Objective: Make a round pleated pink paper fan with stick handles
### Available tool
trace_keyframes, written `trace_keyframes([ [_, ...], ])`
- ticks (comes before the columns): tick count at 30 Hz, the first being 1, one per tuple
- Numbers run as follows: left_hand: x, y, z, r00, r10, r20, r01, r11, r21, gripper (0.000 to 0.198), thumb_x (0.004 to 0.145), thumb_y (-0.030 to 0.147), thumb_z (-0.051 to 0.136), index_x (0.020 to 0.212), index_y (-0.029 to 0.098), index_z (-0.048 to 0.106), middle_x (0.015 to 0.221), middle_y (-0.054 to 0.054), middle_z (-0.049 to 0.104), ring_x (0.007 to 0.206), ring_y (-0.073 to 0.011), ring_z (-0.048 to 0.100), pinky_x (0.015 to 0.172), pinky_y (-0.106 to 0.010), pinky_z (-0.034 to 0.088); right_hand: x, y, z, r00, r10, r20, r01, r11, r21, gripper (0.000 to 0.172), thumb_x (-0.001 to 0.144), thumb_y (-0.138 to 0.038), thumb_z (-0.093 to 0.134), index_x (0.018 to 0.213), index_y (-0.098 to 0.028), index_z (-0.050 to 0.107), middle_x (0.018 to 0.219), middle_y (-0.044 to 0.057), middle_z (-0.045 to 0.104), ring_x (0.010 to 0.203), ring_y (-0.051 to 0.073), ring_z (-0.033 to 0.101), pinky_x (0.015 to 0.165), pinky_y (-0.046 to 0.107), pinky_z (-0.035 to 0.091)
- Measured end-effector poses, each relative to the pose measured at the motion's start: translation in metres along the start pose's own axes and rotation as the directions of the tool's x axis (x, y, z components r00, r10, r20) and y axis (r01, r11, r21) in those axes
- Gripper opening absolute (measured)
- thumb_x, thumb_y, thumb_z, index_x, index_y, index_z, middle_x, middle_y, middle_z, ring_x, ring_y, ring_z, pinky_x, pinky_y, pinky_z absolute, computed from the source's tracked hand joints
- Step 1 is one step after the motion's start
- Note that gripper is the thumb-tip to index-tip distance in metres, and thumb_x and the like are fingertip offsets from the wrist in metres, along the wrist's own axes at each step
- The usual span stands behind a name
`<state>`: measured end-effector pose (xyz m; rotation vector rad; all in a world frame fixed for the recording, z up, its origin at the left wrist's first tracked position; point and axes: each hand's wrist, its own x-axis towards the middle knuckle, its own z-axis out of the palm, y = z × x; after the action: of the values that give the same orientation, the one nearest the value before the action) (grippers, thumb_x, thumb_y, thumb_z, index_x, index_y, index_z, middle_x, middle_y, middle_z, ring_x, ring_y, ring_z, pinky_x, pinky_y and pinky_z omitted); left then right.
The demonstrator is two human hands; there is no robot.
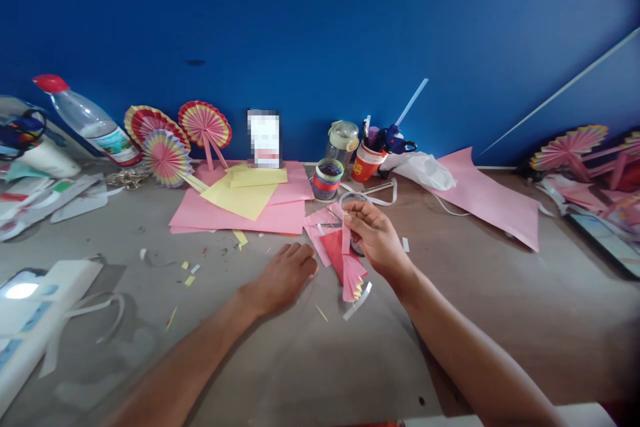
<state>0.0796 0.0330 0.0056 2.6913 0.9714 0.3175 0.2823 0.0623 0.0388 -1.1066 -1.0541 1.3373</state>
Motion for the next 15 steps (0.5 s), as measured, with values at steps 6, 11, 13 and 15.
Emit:
trace_keyframes([
  [6,-0.005,-0.017,-0.025,0.814,-0.358,-0.458,0.191,0.909,-0.371,0.014,0.092,0.021,0.036,0.083,0.019,0.048,0.081,-0.003,0.053,0.075,-0.0146,0.05,0.071,-0.028,0.043,-0.001,-0.01,0.0,0.999,0.044,-0.027,-0.044,0.999,0.022,0.025,0.07,-0.034,0.07,0.088,-0.02,0.059,0.059,-0.007,0.046,0.047,0.006,0.039,0.043,0.018,0.031],
  [11,-0.005,-0.038,-0.051,0.601,-0.659,-0.452,0.211,0.676,-0.706,0.011,0.087,0.028,0.047,0.081,0.02,0.047,0.062,0.003,0.049,0.057,-0.0111,0.05,0.06,-0.024,0.042,0.002,-0.012,-0.002,0.999,0.049,-0.011,-0.049,0.999,0.009,0.029,0.07,-0.036,0.07,0.091,-0.02,0.058,0.058,-0.007,0.045,0.046,0.006,0.036,0.039,0.018,0.027],
  [13,0.001,-0.048,-0.057,0.574,-0.691,-0.439,0.146,0.614,-0.775,0.011,0.085,0.03,0.049,0.085,0.019,0.049,0.067,0.001,0.055,0.06,-0.0119,0.055,0.064,-0.026,0.046,0.005,-0.014,-0.002,0.999,0.042,-0.012,-0.042,0.999,0.002,0.029,0.07,-0.035,0.07,0.091,-0.019,0.058,0.058,-0.007,0.045,0.045,0.005,0.036,0.038,0.018,0.025],
  [15,0.008,-0.06,-0.061,0.489,-0.711,-0.506,0.129,0.632,-0.764,0.016,0.085,0.03,0.046,0.096,0.02,0.05,0.083,-0.004,0.062,0.073,-0.0156,0.062,0.075,-0.032,0.049,0.008,-0.015,-0.001,1.0,0.021,-0.015,-0.021,1.0,0.0,0.028,0.07,-0.035,0.07,0.09,-0.019,0.058,0.058,-0.007,0.046,0.045,0.005,0.038,0.039,0.018,0.026],
])
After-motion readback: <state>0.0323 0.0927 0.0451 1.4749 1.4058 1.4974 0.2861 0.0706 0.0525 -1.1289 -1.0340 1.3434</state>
